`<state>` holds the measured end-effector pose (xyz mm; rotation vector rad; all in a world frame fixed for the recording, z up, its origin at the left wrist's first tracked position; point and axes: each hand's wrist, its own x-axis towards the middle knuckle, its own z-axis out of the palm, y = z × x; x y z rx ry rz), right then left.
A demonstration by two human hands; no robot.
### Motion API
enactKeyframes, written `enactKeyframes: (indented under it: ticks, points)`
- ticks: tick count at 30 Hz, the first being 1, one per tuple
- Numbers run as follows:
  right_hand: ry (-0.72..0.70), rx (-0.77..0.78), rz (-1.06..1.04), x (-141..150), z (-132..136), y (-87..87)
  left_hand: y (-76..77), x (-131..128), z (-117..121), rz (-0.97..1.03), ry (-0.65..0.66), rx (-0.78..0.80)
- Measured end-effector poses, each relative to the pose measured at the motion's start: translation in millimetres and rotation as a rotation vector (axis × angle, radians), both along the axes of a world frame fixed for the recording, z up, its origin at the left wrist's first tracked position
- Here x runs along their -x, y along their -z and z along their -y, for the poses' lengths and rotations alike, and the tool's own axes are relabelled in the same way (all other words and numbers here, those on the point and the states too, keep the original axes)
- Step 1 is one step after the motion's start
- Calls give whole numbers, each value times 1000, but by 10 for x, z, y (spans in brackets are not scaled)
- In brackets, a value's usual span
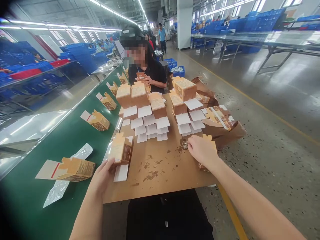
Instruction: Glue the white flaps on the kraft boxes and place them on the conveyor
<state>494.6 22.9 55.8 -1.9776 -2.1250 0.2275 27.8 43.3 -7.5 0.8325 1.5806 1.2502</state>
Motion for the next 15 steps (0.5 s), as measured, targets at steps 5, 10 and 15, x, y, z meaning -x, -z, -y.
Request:
enactKeyframes:
  ticks: [5,10,15]
  points:
    - [-67,55,54,2,-208,153,2,40,732,256,45,113]
    - [-68,-2,42,-79,-86,138,1,-166,850,228,20,61]
    - [-62,-237,-152,-194,186,111,30,-464,687,219,139,39]
